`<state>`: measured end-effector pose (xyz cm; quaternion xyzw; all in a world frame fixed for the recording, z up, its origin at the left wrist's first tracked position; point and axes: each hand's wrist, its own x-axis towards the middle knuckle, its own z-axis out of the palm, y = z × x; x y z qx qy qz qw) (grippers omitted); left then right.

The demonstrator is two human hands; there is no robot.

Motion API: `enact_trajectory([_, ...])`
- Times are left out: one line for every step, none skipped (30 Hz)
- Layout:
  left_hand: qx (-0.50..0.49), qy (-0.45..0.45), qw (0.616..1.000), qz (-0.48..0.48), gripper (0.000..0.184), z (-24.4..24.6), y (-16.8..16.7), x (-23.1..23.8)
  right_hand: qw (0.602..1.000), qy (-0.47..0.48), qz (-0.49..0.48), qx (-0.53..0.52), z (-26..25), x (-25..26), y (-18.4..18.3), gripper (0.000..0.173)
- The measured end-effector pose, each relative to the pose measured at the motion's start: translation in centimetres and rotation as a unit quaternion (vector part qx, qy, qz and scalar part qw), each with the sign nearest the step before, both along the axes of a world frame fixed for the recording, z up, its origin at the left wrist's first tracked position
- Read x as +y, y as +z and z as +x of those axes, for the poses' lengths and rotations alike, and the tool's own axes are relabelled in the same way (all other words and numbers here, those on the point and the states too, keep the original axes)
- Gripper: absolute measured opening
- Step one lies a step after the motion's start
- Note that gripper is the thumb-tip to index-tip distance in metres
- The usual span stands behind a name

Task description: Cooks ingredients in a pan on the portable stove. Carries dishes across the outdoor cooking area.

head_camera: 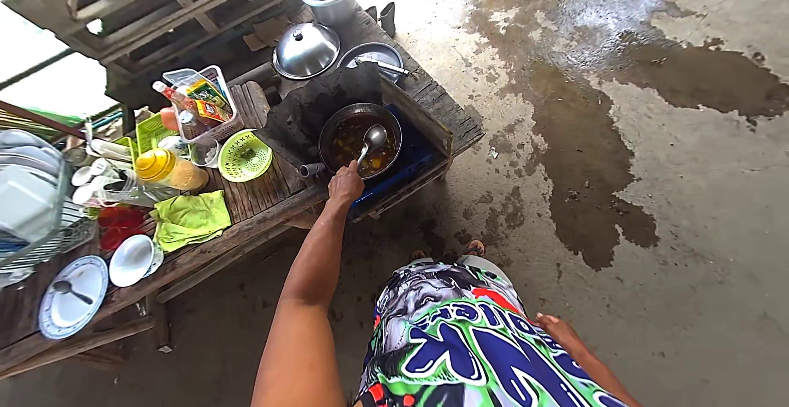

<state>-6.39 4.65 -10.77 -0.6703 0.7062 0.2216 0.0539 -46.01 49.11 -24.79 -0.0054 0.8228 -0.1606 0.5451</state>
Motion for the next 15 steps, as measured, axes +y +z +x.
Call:
enact_trajectory([0.0,-0.009,1.0,0.011,0.043,-0.5,-0.2,0.1,1.0,0.003,0.001,-0.002,-0.1,-0.1,-0.1,0.046])
enact_trajectory([0.002,-0.018,1.0,0.018,0.039,-0.9,-0.4,0.3,1.0,0.007,0.001,-0.001,-0.1,-0.3,-0.1,0.046])
enact_trajectory([0.0,-0.026,0.999,0.027,0.035,-1.2,-0.5,0.3,1.0,0.012,-0.001,0.002,-0.3,-0.7,-0.1,0.046])
enact_trajectory([-0.007,-0.029,0.999,0.037,0.034,-1.4,-0.5,0.3,1.0,0.019,-0.004,0.002,-0.6,-1.0,-0.1,0.046])
enact_trajectory([-0.015,-0.024,0.999,0.042,0.033,-1.4,-0.4,0.3,1.0,0.025,-0.006,0.003,-0.9,-1.5,0.1,0.046])
enact_trajectory([-0.02,-0.013,0.999,0.044,0.033,-1.5,-0.2,0.3,0.999,0.032,-0.009,0.005,-1.3,-2.1,0.2,0.046])
enact_trajectory([-0.019,0.0,0.999,0.048,0.034,-1.7,0.3,0.3,0.999,0.037,-0.015,0.007,-1.8,-2.7,0.0,0.046])
enact_trajectory([-0.016,0.008,0.999,0.052,0.035,-1.9,0.8,0.5,0.999,0.04,-0.022,0.004,-2.5,-3.2,-0.2,0.046])
enact_trajectory([-0.014,0.011,0.998,0.056,0.034,-2.2,1.3,0.8,0.999,0.041,-0.029,0.002,-3.2,-3.5,-0.2,0.046])
enact_trajectory([-0.013,0.012,0.998,0.06,0.033,-2.4,1.6,1.3,0.998,0.043,-0.035,0.002,-3.9,-3.8,-0.3,0.046])
enact_trajectory([-0.01,0.012,0.998,0.065,0.032,-2.6,2.1,1.8,0.998,0.043,-0.04,0.003,-4.7,-4.4,-0.3,0.046])
enact_trajectory([-0.011,0.013,0.997,0.075,0.033,-2.7,2.5,2.0,0.998,0.043,-0.046,0.005,-5.5,-5.0,-0.5,0.046])
enact_trajectory([-0.017,0.017,0.996,0.082,0.034,-2.7,2.8,2.1,0.998,0.041,-0.052,0.004,-6.3,-5.4,-0.8,0.046])
enact_trajectory([-0.023,0.026,0.996,0.078,0.034,-2.6,2.7,2.2,0.998,0.038,-0.054,0.003,-7.1,-5.5,-1.1,0.047])
enact_trajectory([-0.02,0.042,0.997,0.062,0.035,-2.2,2.5,2.3,0.998,0.036,-0.057,0.003,-7.8,-5.6,-1.2,0.046])
